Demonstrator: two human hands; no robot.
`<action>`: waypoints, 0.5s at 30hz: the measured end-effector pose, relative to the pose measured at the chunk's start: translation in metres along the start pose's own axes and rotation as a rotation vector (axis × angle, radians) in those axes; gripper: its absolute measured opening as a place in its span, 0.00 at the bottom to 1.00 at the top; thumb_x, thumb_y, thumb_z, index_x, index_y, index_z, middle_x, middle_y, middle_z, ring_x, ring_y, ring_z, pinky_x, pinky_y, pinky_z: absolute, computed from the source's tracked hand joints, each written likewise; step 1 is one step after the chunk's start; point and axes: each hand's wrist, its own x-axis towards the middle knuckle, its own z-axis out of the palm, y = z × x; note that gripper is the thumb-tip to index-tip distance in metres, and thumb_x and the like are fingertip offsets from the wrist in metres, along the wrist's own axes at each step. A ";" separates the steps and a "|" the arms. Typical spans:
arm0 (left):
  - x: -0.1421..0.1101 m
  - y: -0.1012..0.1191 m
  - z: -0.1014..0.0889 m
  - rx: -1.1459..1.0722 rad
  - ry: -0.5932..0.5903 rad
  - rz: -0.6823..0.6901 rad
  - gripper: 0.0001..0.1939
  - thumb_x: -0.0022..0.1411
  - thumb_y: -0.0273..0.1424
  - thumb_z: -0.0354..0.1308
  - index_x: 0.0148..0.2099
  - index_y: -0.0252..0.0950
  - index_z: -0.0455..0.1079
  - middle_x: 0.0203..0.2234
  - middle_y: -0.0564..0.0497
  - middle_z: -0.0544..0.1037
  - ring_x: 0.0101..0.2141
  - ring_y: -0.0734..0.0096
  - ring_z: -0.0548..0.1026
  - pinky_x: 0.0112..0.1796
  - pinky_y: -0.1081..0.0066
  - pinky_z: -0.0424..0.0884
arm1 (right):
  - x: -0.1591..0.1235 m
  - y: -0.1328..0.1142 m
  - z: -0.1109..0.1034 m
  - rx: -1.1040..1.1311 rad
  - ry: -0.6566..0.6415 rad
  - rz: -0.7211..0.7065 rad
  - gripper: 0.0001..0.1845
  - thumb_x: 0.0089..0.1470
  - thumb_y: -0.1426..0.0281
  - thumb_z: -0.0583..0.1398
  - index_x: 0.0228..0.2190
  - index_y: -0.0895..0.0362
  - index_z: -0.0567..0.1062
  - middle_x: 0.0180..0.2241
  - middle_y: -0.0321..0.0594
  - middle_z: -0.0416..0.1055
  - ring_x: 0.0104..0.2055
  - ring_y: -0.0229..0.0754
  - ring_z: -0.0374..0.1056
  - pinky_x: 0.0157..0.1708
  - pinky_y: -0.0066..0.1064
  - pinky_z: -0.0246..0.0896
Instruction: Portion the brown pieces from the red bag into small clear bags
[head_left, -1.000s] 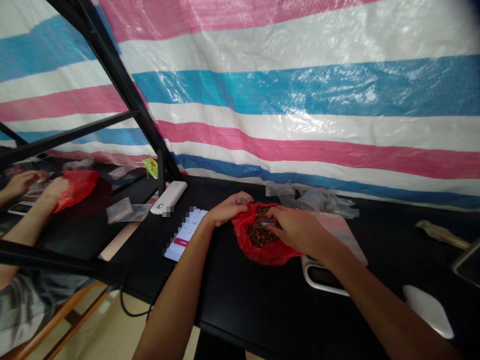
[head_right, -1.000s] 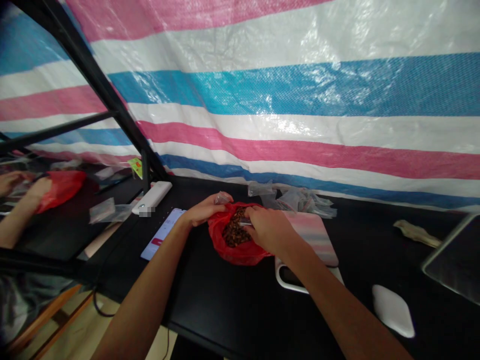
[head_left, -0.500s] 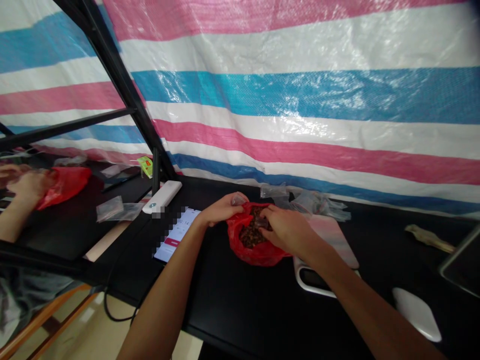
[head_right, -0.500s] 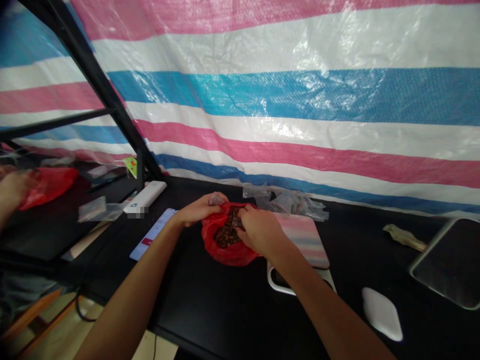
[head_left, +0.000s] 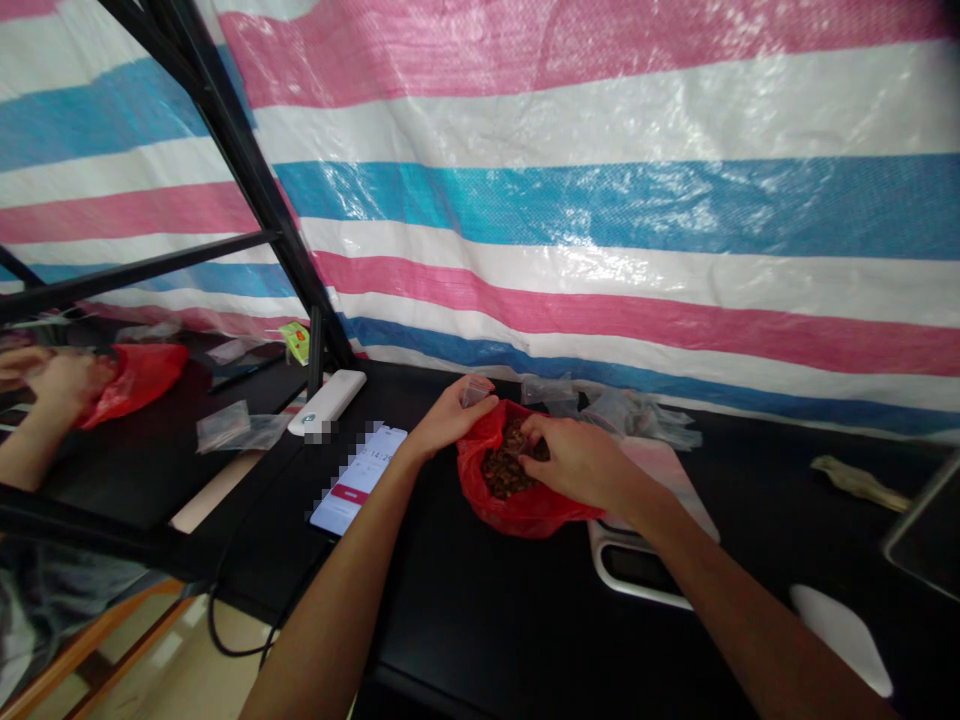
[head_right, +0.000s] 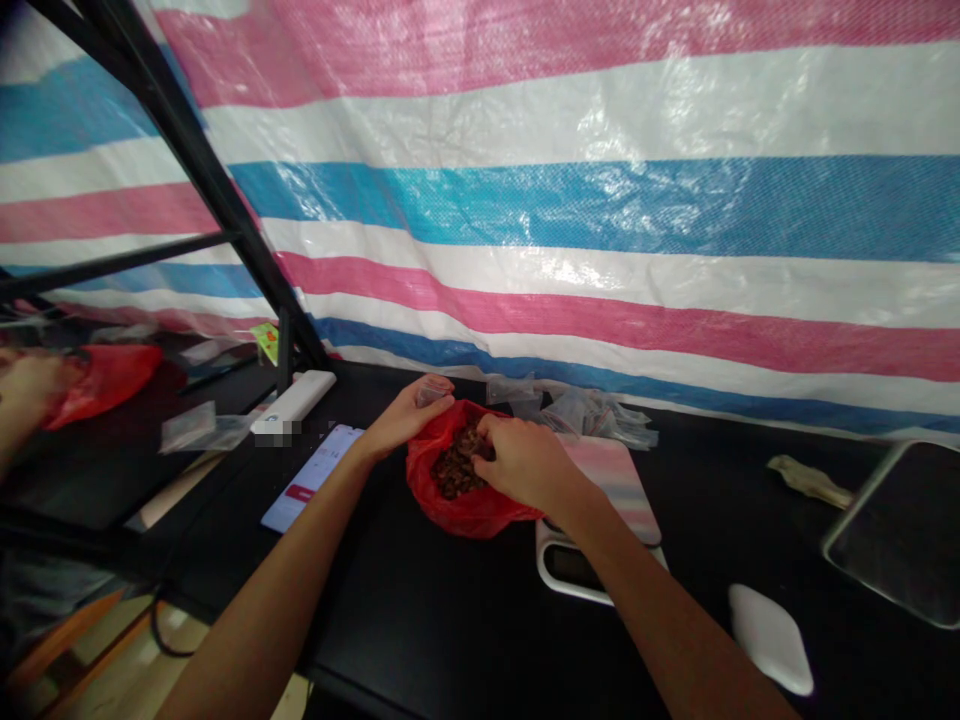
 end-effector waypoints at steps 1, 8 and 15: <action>0.000 0.000 0.000 0.095 0.057 0.088 0.17 0.62 0.39 0.65 0.49 0.35 0.71 0.41 0.48 0.77 0.42 0.65 0.76 0.47 0.65 0.70 | 0.000 0.003 -0.001 0.025 0.006 0.002 0.13 0.58 0.62 0.62 0.44 0.51 0.76 0.39 0.40 0.81 0.40 0.49 0.77 0.36 0.33 0.58; -0.008 0.013 0.011 0.494 -0.019 0.397 0.18 0.64 0.36 0.64 0.55 0.40 0.72 0.48 0.46 0.77 0.48 0.59 0.74 0.53 0.62 0.67 | 0.001 0.017 -0.023 0.130 0.151 0.066 0.16 0.60 0.61 0.60 0.49 0.52 0.73 0.41 0.39 0.80 0.39 0.46 0.76 0.35 0.32 0.60; -0.015 0.016 0.031 0.443 -0.046 0.388 0.21 0.63 0.42 0.65 0.54 0.37 0.72 0.44 0.45 0.77 0.45 0.58 0.74 0.48 0.63 0.69 | -0.002 0.005 -0.031 0.058 0.309 -0.088 0.16 0.61 0.67 0.60 0.51 0.49 0.74 0.51 0.39 0.76 0.47 0.45 0.75 0.46 0.35 0.66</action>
